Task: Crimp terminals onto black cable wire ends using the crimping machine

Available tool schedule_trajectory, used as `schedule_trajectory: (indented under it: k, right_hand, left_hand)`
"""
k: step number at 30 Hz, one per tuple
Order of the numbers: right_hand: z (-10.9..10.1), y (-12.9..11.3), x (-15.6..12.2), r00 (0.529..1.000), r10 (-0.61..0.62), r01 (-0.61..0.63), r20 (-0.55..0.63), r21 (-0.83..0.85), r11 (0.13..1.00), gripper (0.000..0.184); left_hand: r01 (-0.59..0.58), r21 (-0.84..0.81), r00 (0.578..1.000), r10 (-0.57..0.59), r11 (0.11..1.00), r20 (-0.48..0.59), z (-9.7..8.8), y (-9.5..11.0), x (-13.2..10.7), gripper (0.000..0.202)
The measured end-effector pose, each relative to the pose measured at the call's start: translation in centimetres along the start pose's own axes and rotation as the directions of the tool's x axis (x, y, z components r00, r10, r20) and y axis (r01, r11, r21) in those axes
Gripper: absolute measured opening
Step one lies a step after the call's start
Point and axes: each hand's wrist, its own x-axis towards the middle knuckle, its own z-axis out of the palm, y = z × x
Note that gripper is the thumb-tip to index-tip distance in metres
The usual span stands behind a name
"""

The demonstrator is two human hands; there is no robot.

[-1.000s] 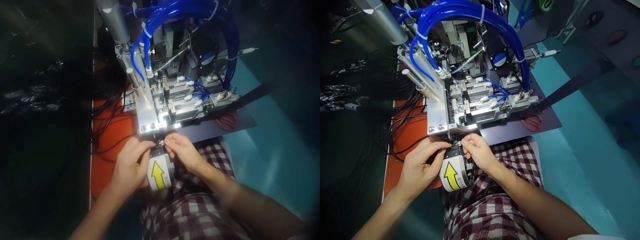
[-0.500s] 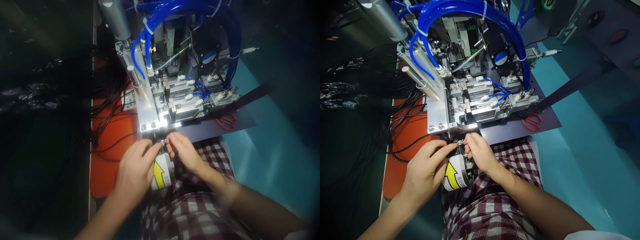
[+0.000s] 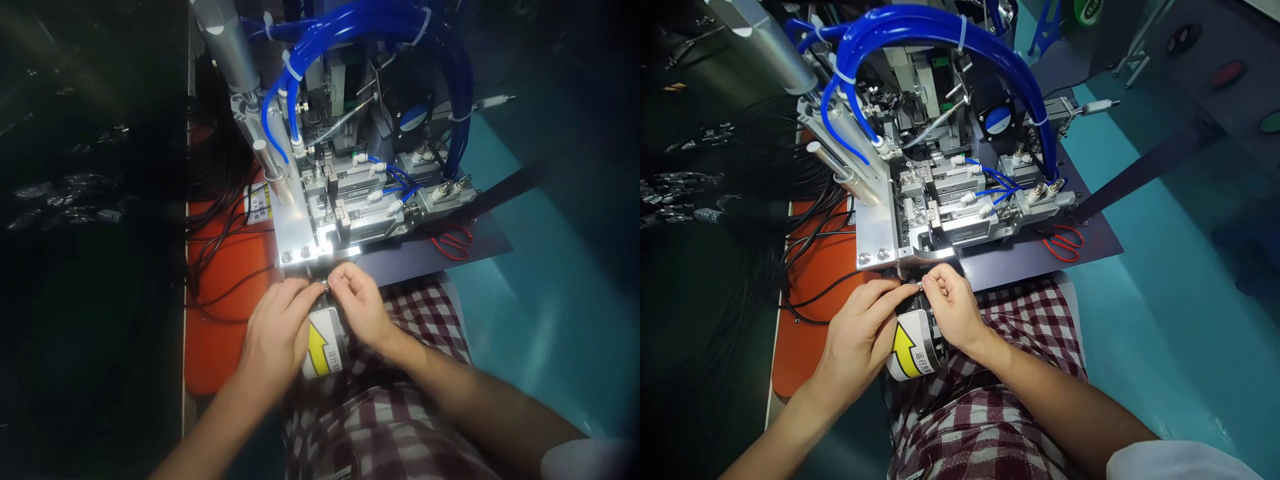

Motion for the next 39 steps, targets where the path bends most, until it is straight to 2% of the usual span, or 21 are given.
schedule_trajectory:
  k: [4,6,8,11,13,15,17,20,22,26,29,34,39]
  right_hand:
    - [0.3,-0.4,0.2,0.994,0.106,-0.103,-0.032,0.092,0.990,0.028]
    - [0.0,-0.5,0.3,0.981,0.190,-0.193,0.034,0.160,0.968,0.030]
    - [-0.4,-0.4,0.3,0.970,0.220,-0.234,0.101,0.154,0.960,0.032]
    - [-0.8,-0.2,0.0,0.984,0.144,-0.147,0.101,0.028,0.989,0.034]
    - [-0.6,-0.1,-0.3,0.997,0.058,-0.056,0.049,-0.050,0.997,0.030]
    - [-0.2,-0.2,-0.5,1.000,0.004,-0.005,-0.010,-0.050,0.999,0.024]
    - [0.3,-0.4,-0.6,0.999,0.050,-0.049,-0.021,0.048,0.998,0.022]
    - [0.6,-0.7,-0.5,0.985,0.168,-0.169,0.023,0.223,0.960,0.024]
    - [0.5,-0.8,-0.5,0.983,0.185,-0.178,0.002,0.283,0.942,0.024]
    - [0.1,-0.8,-0.7,0.985,0.160,-0.142,-0.057,0.245,0.959,0.027]
    - [0.2,-0.8,-0.7,0.986,0.149,-0.135,-0.068,0.181,0.974,0.022]
    - [0.7,-1.0,-0.5,0.976,0.066,-0.044,-0.207,0.108,0.993,0.016]
    - [1.0,-1.2,-0.4,0.970,0.134,-0.101,-0.204,0.163,0.981,0.014]
  left_hand:
    - [0.001,0.043,1.000,-0.002,0.999,0.021,0.2,0.1,0.0,0.032]
    - [0.006,0.076,1.000,-0.008,0.997,0.027,0.3,0.2,0.1,0.032]
    - [0.003,0.094,1.000,-0.005,0.996,0.018,0.5,0.3,0.1,0.032]
    - [-0.006,0.104,1.000,0.007,0.995,-0.003,0.6,0.2,0.1,0.033]
    - [-0.003,0.107,1.000,0.003,0.994,-0.002,0.5,0.3,0.1,0.033]
    - [0.001,0.112,1.000,-0.001,0.994,0.005,0.4,0.3,0.1,0.033]
    - [0.001,0.117,1.000,-0.002,0.993,0.008,0.4,0.4,0.1,0.033]
    - [0.010,0.117,1.000,-0.009,0.993,-0.007,0.5,0.6,0.0,0.033]
    - [0.017,0.108,1.000,-0.015,0.994,-0.027,0.6,0.5,0.0,0.033]
    - [0.001,0.077,0.999,0.003,0.997,-0.050,0.8,0.3,-0.1,0.035]
    - [0.004,0.052,0.999,-0.001,0.999,-0.052,0.7,0.3,-0.1,0.034]
    - [0.024,0.026,0.998,-0.023,0.999,-0.058,0.5,0.4,-0.2,0.032]
    - [0.015,0.084,0.999,-0.012,0.996,-0.037,0.7,0.4,-0.2,0.034]
